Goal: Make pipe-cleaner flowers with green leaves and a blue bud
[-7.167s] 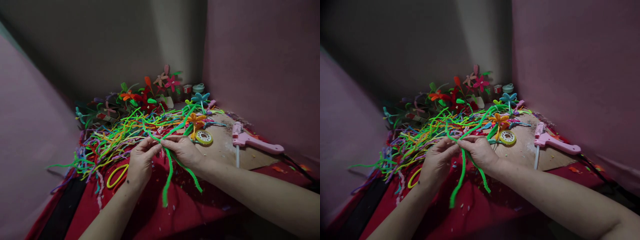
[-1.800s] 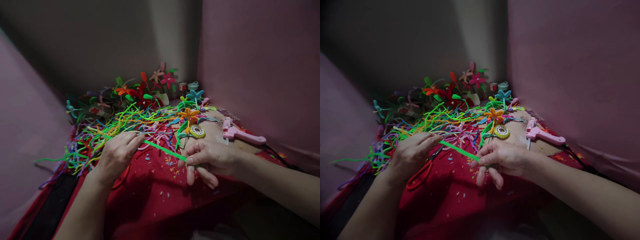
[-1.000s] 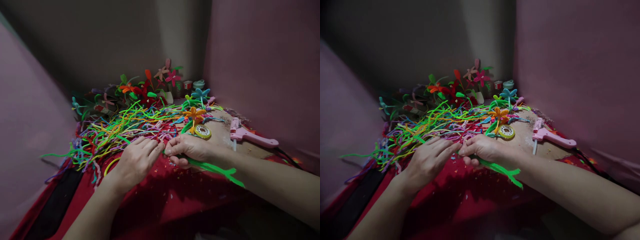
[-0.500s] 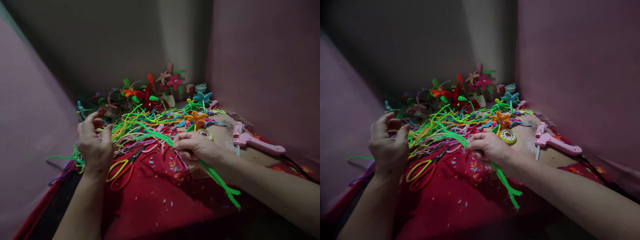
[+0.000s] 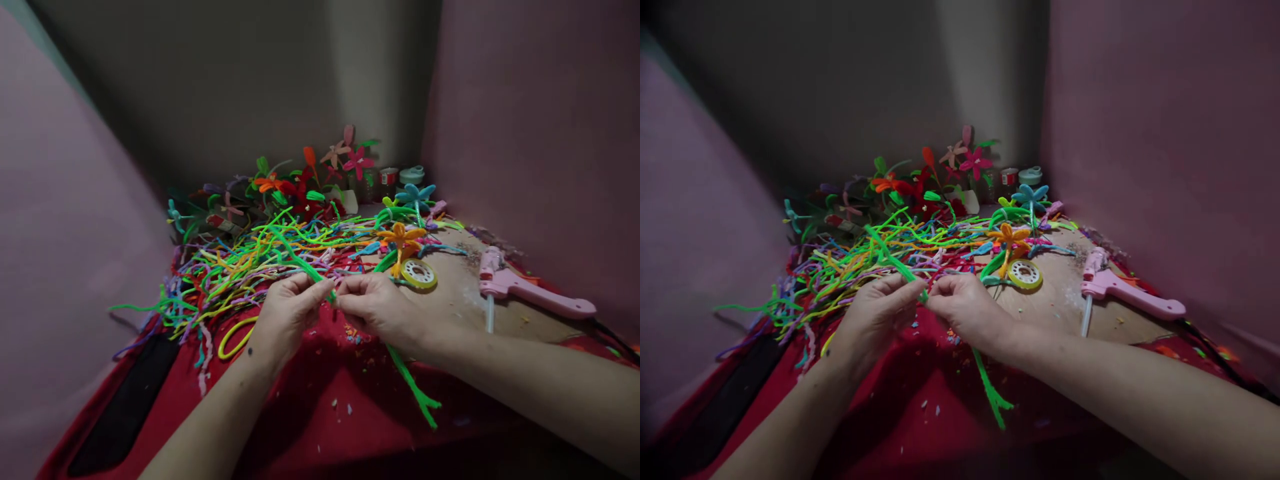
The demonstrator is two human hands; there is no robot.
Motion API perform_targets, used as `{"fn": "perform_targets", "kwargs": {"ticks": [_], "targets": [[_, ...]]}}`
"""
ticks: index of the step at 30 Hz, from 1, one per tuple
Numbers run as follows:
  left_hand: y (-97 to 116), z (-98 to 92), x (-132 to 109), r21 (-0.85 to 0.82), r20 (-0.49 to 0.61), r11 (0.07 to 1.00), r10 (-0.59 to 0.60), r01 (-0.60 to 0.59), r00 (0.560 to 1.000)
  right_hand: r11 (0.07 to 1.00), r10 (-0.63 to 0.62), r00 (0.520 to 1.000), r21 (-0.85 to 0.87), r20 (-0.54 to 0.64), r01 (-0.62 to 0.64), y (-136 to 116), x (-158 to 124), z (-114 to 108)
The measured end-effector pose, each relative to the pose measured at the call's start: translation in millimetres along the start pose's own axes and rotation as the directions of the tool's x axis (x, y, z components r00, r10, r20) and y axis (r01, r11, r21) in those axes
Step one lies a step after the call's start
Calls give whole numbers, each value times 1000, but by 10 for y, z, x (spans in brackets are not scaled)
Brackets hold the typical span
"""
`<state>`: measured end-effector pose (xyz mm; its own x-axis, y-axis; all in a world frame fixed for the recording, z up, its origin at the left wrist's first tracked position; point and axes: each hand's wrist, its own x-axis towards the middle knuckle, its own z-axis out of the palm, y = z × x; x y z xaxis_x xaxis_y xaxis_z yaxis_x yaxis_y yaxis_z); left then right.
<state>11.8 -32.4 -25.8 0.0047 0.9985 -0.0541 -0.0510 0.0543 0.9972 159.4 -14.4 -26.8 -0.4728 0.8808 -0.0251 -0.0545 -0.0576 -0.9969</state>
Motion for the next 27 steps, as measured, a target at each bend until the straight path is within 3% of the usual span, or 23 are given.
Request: {"fn": "perform_targets", "kwargs": {"ticks": [4, 9, 16, 23, 27], "targets": [[4, 3, 14, 44, -109, 998, 57, -53, 992, 1000, 15, 1000, 14, 25, -16, 64, -28, 30], [64, -139, 135, -16, -244, 993, 110, -117, 963, 974, 136, 986, 168, 99, -151, 150, -36, 54], [129, -272, 193, -164, -207, 985, 26, -61, 978, 965, 178, 977, 172, 118, -196, 146, -66, 28], [178, -232, 177, -190, -272, 968, 109, -164, 956, 957, 185, 973, 199, 139, -210, 141, -86, -2], [204, -247, 157, -155, -349, 946, 219, -286, 911, 951, 197, 966, 206, 168, -229, 194, -83, -6]]}}
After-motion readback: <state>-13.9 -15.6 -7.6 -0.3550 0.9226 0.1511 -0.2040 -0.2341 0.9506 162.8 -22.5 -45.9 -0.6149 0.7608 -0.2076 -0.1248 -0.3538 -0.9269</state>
